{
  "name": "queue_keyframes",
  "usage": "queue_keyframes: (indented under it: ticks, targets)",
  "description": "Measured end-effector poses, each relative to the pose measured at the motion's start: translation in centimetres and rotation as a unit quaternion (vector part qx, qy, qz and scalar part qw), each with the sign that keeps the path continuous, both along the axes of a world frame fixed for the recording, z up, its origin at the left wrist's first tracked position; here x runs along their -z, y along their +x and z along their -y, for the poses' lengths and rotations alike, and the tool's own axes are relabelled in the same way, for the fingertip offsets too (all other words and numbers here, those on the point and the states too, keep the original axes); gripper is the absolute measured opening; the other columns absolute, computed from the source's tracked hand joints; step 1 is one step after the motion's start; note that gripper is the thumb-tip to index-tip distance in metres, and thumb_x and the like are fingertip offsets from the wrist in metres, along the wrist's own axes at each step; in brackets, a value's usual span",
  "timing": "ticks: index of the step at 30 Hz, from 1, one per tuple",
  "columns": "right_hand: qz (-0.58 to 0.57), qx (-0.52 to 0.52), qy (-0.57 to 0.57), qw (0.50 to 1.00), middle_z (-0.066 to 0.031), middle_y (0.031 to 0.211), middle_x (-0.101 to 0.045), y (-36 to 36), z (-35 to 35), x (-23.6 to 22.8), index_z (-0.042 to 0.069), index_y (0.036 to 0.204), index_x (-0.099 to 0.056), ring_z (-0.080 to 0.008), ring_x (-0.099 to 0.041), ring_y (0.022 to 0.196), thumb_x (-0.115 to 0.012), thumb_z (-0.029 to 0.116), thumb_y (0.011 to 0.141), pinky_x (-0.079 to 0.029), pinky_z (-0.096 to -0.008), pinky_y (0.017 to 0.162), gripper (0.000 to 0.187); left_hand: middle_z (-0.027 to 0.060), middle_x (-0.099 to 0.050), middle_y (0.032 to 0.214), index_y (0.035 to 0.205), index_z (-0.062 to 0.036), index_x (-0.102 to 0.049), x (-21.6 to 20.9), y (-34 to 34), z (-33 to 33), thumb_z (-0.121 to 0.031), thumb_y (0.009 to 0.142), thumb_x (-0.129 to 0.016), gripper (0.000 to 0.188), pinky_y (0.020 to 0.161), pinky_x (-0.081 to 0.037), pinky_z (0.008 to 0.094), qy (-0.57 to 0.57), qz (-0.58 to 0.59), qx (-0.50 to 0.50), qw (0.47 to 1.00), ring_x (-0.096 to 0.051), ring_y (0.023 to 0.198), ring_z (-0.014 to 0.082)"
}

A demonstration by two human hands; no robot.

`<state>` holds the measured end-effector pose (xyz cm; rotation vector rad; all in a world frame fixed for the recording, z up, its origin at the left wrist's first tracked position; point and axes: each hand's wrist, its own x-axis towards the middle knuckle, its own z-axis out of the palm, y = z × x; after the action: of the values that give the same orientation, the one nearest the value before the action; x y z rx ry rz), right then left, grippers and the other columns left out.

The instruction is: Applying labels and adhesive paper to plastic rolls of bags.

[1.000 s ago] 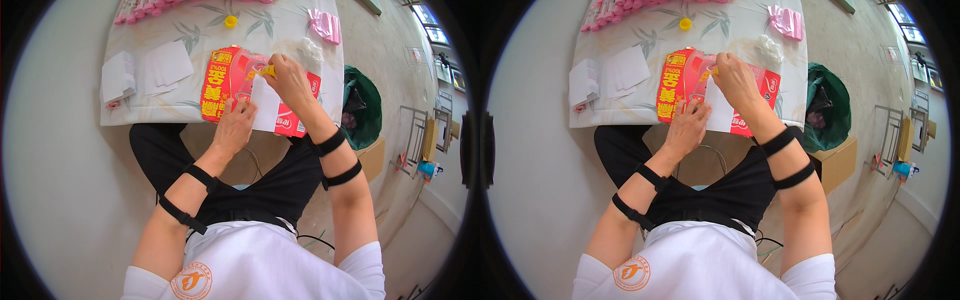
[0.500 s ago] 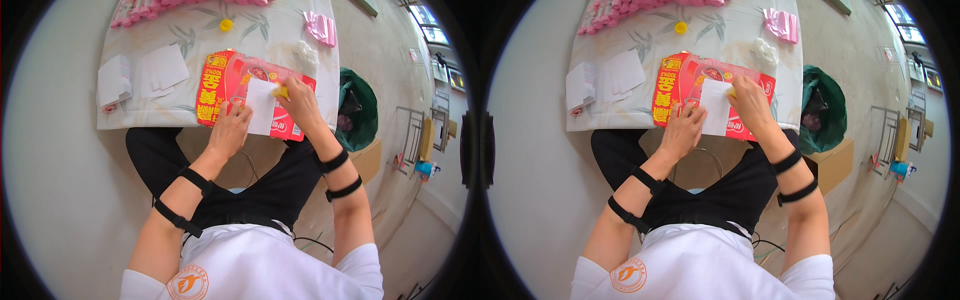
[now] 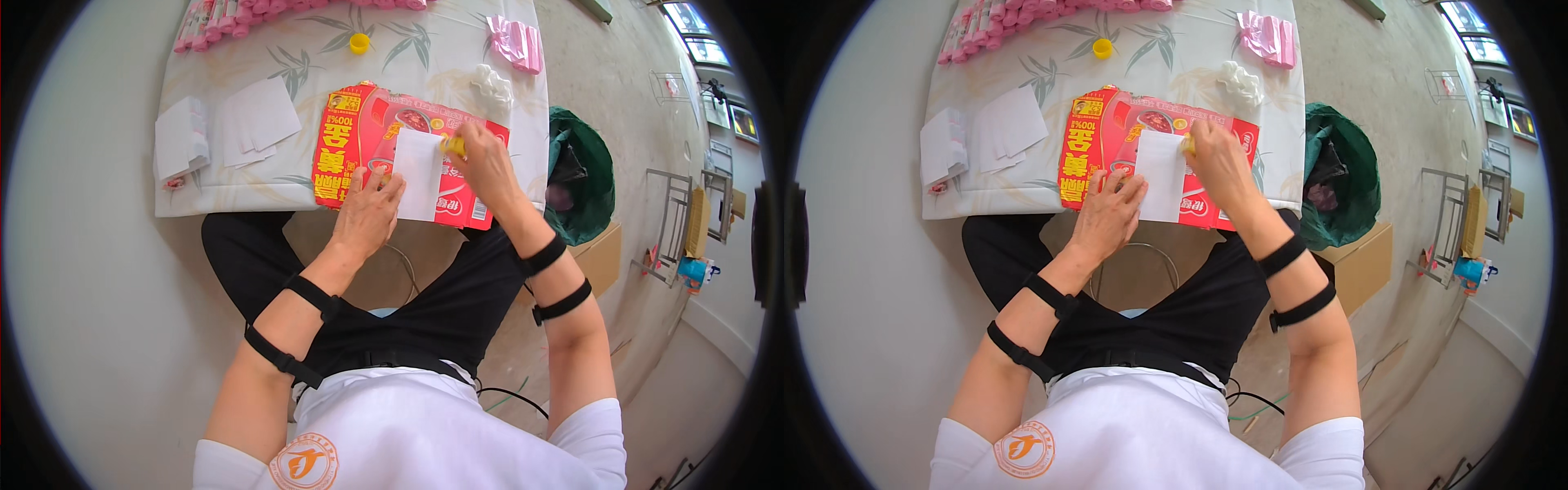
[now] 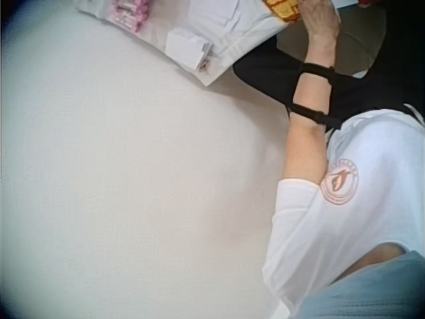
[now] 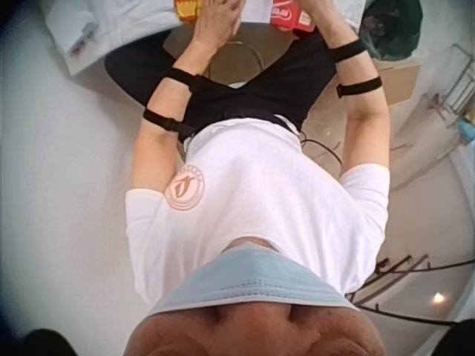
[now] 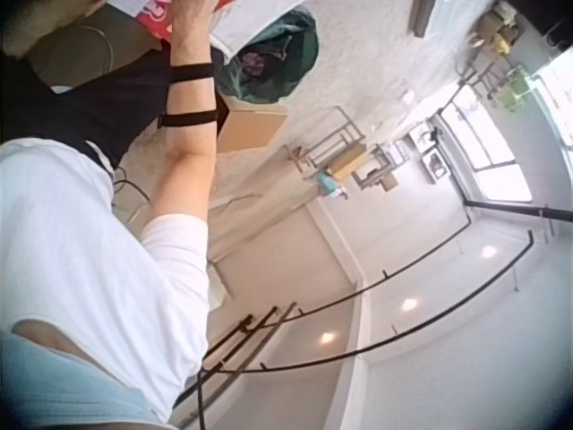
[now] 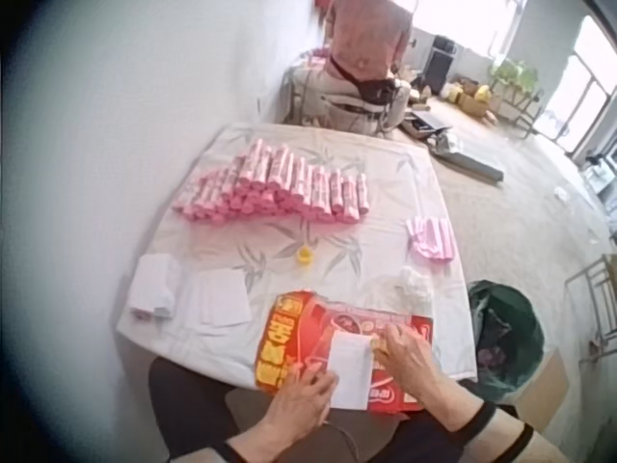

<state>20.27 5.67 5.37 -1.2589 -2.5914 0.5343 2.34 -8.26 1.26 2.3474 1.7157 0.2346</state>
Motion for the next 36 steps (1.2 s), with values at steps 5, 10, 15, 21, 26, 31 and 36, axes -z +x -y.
queue_keyframes:
  ticks: [5,10,15,21,26,31,36]
  targets:
    - [-0.002,0.009,-0.020,1.000,-0.0209,0.090,-0.060,-1.9,-0.6,-0.2,-0.003,0.094,-0.052,-0.0383,-0.061,0.085,-0.066,0.009,0.079,-0.050,-0.0443,0.074,0.024,0.0043,-0.051,0.124,0.119,-0.0047,-0.060,0.6,-0.1,0.0,-0.018,0.080,-0.064,0.041,0.106,-0.028,0.0450,0.005,0.003,-0.006,1.000,-0.042,0.121,0.0250]
    - [-0.040,-0.030,-0.011,0.999,-0.0218,0.090,-0.060,-5.3,-0.9,0.6,-0.002,0.092,-0.051,-0.0409,-0.060,0.084,-0.069,0.010,0.079,-0.048,-0.0450,0.071,0.026,0.0036,-0.052,0.122,0.120,-0.0063,-0.059,-0.1,0.1,-0.2,-0.019,0.081,-0.064,0.041,0.108,-0.028,0.0466,-0.011,0.006,-0.001,1.000,-0.043,0.122,0.0249]
    - [-0.034,-0.046,-0.039,0.998,-0.0222,0.091,-0.061,-5.9,-0.2,-0.1,-0.003,0.093,-0.051,-0.0411,-0.060,0.084,-0.070,0.009,0.078,-0.048,-0.0453,0.071,0.027,0.0036,-0.052,0.122,0.119,-0.0068,-0.059,0.2,-0.1,0.2,-0.021,0.081,-0.065,0.042,0.107,-0.029,0.0453,-0.004,-0.006,-0.011,1.000,-0.043,0.121,0.0239]
    - [0.043,0.004,0.001,0.999,-0.0209,0.089,-0.062,-2.1,-0.2,-0.5,-0.002,0.089,-0.056,-0.0384,-0.063,0.084,-0.065,0.009,0.079,-0.051,-0.0444,0.072,0.018,0.0031,-0.052,0.123,0.120,-0.0067,-0.060,0.3,0.0,0.2,-0.023,0.080,-0.067,0.043,0.107,-0.028,0.0455,-0.007,0.025,-0.016,1.000,-0.043,0.121,0.0236]
    - [-0.036,0.022,-0.020,0.999,-0.0191,0.088,-0.061,-3.1,2.3,-0.9,-0.001,0.089,-0.054,-0.0364,-0.062,0.085,-0.065,0.009,0.080,-0.051,-0.0437,0.073,0.018,0.0031,-0.052,0.123,0.119,-0.0062,-0.060,0.4,-0.3,0.2,-0.022,0.080,-0.067,0.043,0.105,-0.029,0.0456,0.000,0.023,-0.010,1.000,-0.043,0.120,0.0240]
    - [0.006,-0.005,0.015,1.000,-0.0178,0.088,-0.060,-2.6,2.2,0.2,-0.001,0.092,-0.054,-0.0335,-0.061,0.087,-0.065,0.009,0.080,-0.051,-0.0399,0.076,0.019,0.0033,-0.053,0.120,0.117,-0.0060,-0.061,0.0,0.5,-0.4,-0.022,0.081,-0.067,0.040,0.105,-0.029,0.0459,-0.018,0.023,-0.014,0.999,-0.045,0.118,0.0235]
    - [0.019,0.047,-0.045,0.998,-0.0147,0.092,-0.063,3.6,1.9,-2.2,0.000,0.104,-0.057,-0.0275,-0.064,0.089,-0.067,0.005,0.081,-0.054,-0.0358,0.076,0.026,0.0037,-0.055,0.114,0.111,-0.0060,-0.063,-0.5,0.1,-0.8,-0.020,0.079,-0.067,0.035,0.103,-0.030,0.0457,-0.006,0.019,-0.019,1.000,-0.046,0.115,0.0231]
